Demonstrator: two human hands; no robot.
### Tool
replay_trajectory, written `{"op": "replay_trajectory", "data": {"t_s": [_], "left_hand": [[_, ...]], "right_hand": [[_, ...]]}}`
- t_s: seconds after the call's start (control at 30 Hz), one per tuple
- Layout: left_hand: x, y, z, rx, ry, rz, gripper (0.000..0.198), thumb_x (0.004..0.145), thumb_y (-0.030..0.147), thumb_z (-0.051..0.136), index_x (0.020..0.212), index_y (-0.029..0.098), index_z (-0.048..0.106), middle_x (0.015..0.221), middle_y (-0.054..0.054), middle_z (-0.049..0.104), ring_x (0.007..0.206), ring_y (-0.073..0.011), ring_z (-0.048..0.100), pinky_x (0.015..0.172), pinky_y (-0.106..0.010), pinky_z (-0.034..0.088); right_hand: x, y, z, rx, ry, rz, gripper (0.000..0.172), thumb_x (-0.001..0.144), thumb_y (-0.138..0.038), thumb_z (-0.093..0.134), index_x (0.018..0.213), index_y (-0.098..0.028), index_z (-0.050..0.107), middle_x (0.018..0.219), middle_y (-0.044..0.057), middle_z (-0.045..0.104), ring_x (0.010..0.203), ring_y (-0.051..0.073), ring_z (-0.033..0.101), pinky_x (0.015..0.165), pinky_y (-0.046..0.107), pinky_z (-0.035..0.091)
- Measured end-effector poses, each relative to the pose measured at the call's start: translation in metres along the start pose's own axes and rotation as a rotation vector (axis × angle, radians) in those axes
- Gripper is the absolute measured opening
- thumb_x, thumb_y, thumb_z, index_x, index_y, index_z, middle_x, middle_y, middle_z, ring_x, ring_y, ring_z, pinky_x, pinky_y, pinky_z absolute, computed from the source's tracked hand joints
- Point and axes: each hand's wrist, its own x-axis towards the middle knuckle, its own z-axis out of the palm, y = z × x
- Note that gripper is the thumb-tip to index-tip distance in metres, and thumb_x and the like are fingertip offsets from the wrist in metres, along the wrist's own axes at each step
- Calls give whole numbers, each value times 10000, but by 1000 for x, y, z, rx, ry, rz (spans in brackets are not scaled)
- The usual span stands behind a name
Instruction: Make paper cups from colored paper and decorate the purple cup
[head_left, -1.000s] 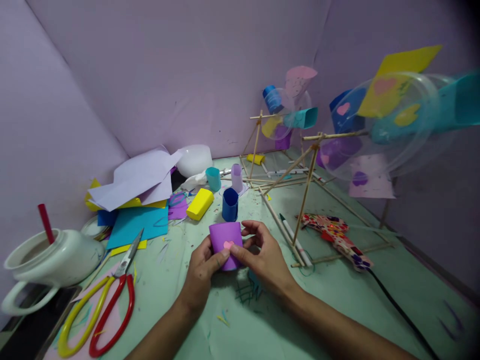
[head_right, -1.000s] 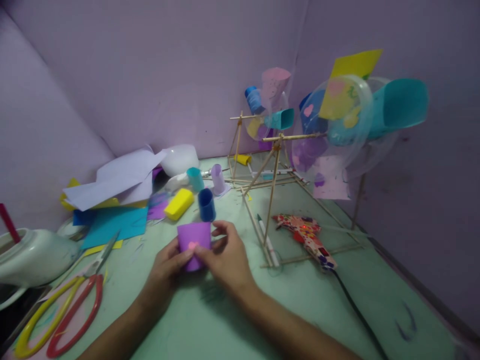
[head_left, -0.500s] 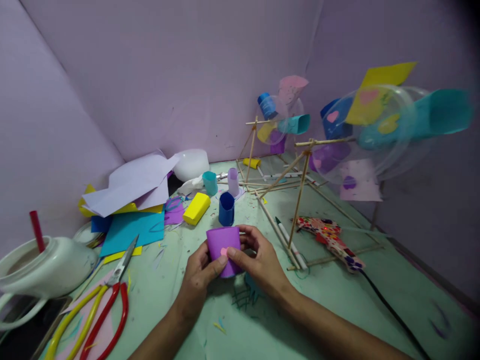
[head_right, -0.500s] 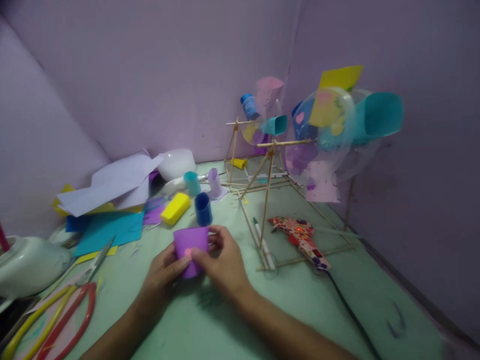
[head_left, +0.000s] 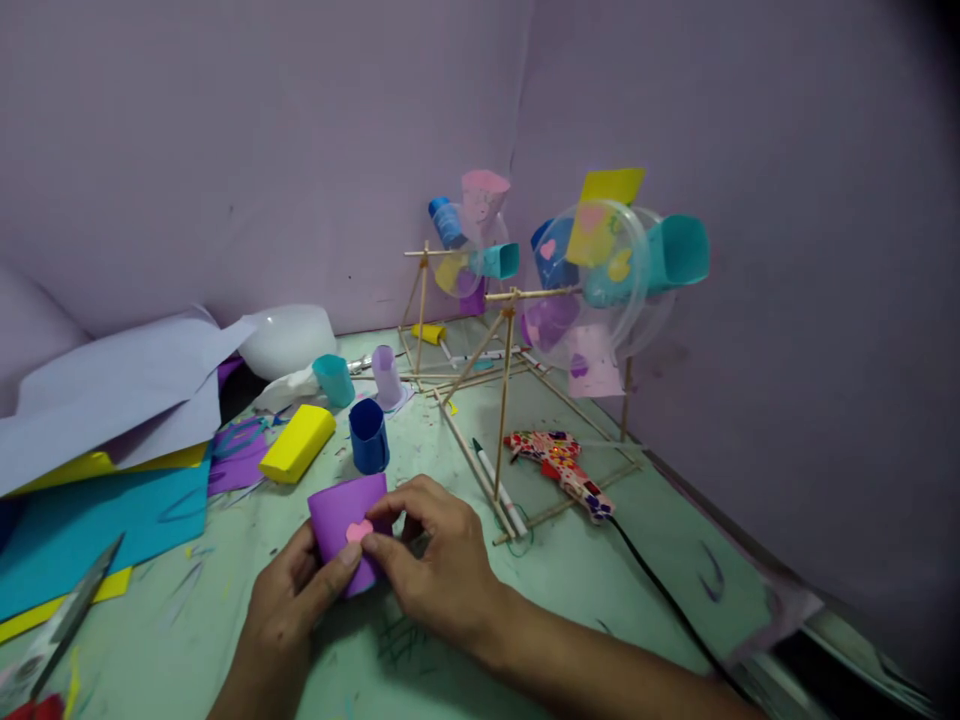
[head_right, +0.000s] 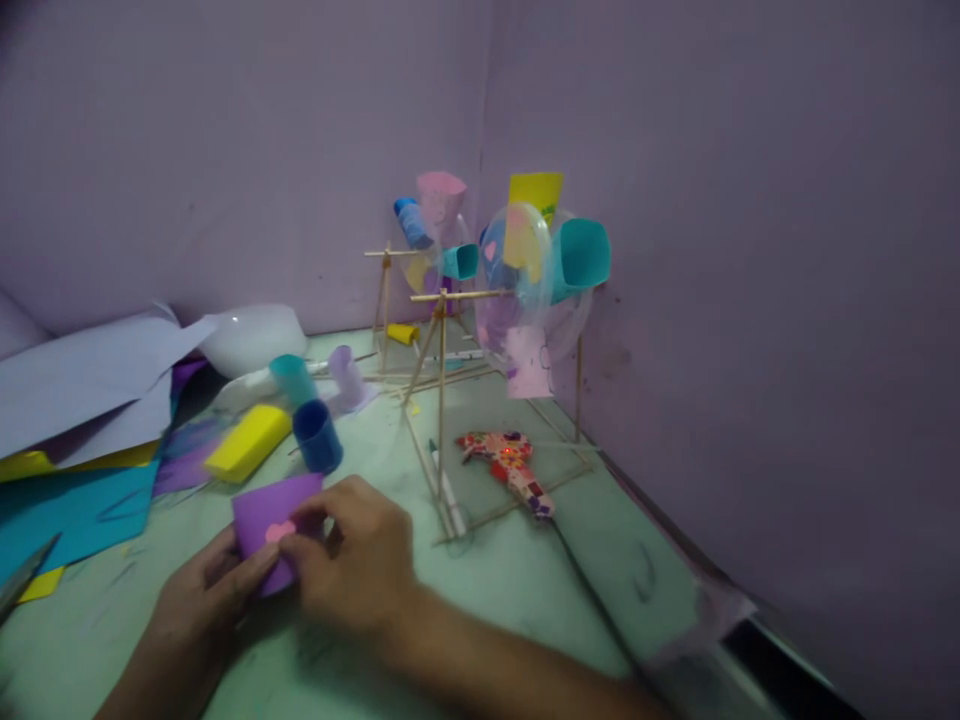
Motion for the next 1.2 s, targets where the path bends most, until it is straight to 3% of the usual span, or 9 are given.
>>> {"op": "replay_trajectory", "data": {"t_s": [0.2,0.3,0.37,0.47,0.53,0.67,0.87,1.03,1.2], "left_hand": [[-6,4,6,-7,37,13,644,597,429,792,1143,138,612,935,-88,739,926,-309,672,856,-385,531],[-7,5,6,-25,68,18,640,550,428,813,1094,137,641,883,-83,739,901,-311,674,822,-376,545],[-6,5,5,-70,100,11,659,546,421,815,1114,140,632,855,-71,737,859,-291,681,762,-351,564],[-4,4,2,-132,138,-15,689,540,407,818,1146,151,615,835,-49,733,776,-246,683,647,-288,572],[-2,2,1,-133,151,-32,688,537,403,824,1149,166,617,846,-38,734,799,-232,681,639,-249,566],[-3,0,2,-94,121,-38,665,557,422,815,1147,186,619,885,-30,737,904,-241,673,701,-227,559],[-7,5,5,-67,87,-34,666,561,440,808,1130,151,620,961,-58,737,911,-261,674,698,-233,557],[-7,8,6,-64,101,-64,695,517,450,823,1114,150,630,971,-70,738,918,-280,673,717,-254,560],[-5,6,8,-42,131,-74,725,454,489,835,1077,162,661,958,-76,743,914,-313,666,761,-306,562]], "right_hand": [[5,-3,-5,77,-70,196,75,696,-158,704,656,-161,641,666,-16,602,558,90,483,548,219,385],[3,-12,-24,199,-125,381,104,679,-224,708,654,-167,625,609,-26,582,525,89,459,505,215,363],[-1,-18,-47,186,-149,419,113,695,-271,674,664,-173,627,621,-14,597,537,101,480,520,228,380],[-4,-21,-92,-3,-80,376,135,687,-307,662,642,-184,630,596,-10,601,553,118,519,528,231,392],[2,-14,-123,-192,44,341,183,688,-366,665,660,-187,635,614,2,617,551,129,531,514,236,393],[34,21,-161,-607,154,369,134,717,-277,578,750,-176,660,649,22,652,560,154,567,511,247,389],[78,76,-154,-755,94,385,119,766,-219,592,841,-206,684,788,40,693,732,205,619,637,299,424],[103,86,-152,-769,-1,400,173,880,-286,591,1005,-177,643,1049,63,653,944,207,609,835,397,484],[147,94,-148,-610,-13,365,280,921,-311,550,1157,-164,575,1188,72,588,1013,227,603,846,421,517]]}}
